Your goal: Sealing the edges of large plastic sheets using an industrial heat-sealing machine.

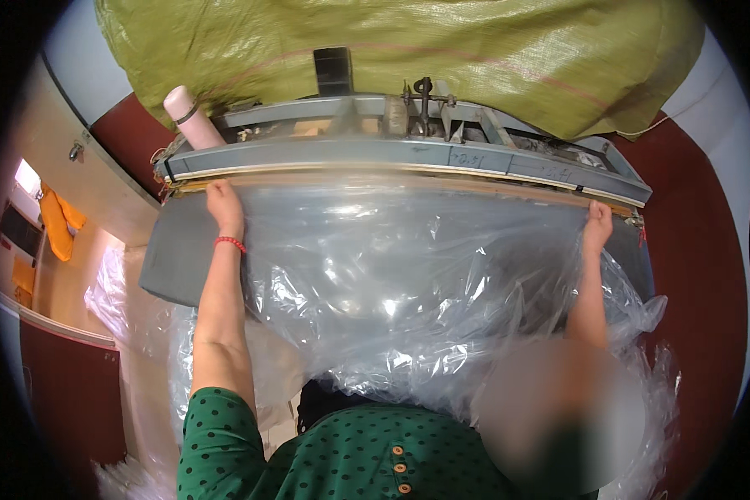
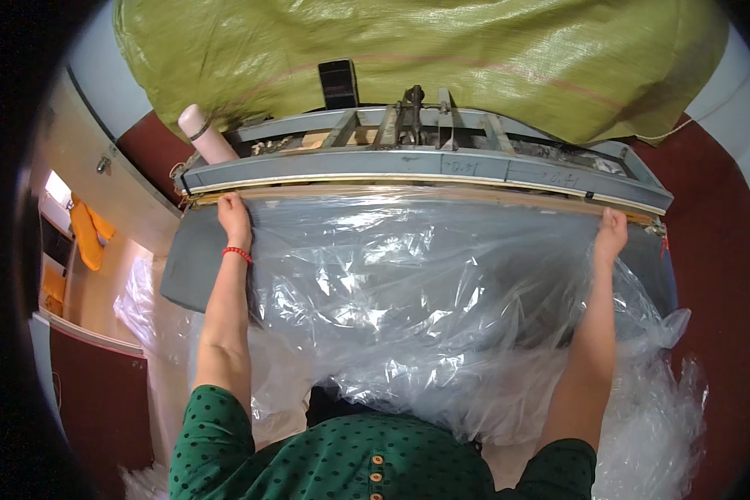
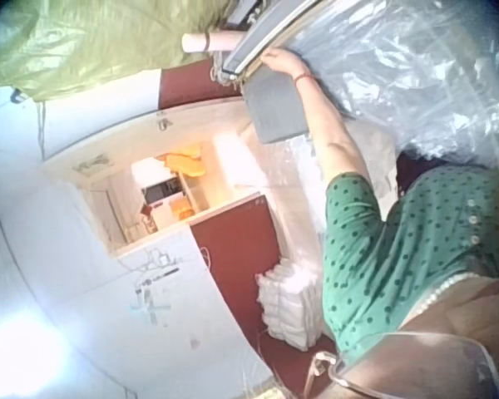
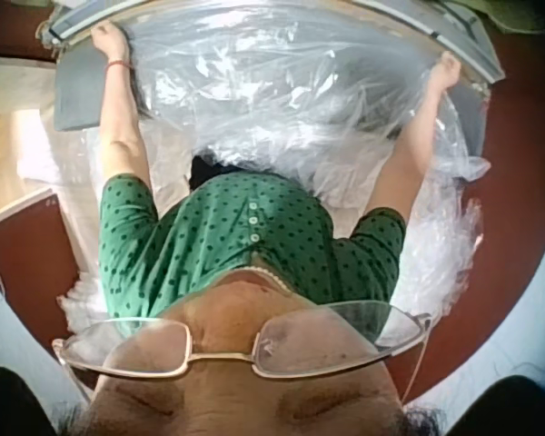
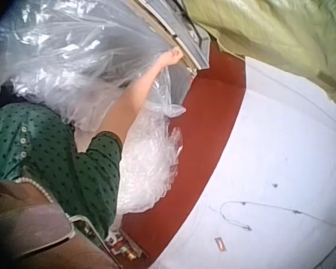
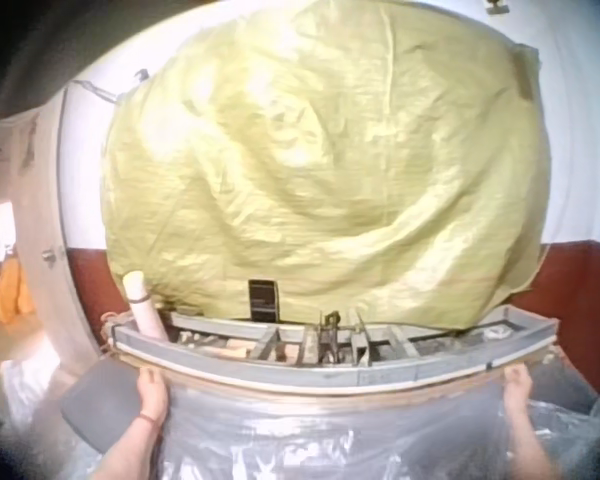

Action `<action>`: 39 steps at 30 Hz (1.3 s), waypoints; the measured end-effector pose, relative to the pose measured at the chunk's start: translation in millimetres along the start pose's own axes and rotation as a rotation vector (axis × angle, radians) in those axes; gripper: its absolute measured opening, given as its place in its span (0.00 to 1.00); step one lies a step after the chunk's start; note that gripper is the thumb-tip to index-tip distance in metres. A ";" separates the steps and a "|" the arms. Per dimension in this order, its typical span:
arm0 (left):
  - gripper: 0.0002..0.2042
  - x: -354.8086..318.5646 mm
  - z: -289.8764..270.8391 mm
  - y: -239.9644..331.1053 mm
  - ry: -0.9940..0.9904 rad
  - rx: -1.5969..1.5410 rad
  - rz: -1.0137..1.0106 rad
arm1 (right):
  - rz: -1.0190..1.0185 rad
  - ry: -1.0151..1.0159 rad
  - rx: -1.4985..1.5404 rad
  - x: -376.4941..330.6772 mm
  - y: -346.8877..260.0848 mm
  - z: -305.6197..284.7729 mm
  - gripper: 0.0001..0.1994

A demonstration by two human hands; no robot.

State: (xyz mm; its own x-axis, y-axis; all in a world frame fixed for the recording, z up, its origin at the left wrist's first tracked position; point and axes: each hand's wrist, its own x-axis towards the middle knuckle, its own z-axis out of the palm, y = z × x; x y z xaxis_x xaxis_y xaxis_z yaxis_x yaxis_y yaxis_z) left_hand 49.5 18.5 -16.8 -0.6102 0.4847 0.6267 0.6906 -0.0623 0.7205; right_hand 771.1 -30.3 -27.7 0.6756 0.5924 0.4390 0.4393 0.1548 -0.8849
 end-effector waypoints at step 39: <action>0.08 -134.0 -106.9 114.1 -0.770 -0.415 0.056 | -0.089 -0.970 -1.135 -195.2 -109.9 -202.5 0.08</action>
State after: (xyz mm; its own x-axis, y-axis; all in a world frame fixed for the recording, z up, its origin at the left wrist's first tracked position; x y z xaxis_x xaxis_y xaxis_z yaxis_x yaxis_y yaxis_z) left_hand 168.6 -146.8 13.1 -0.0447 0.9163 0.3980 0.4233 -0.3435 0.8384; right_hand 710.8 -323.1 15.4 0.1762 0.9657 -0.1907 0.9785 -0.1929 -0.0724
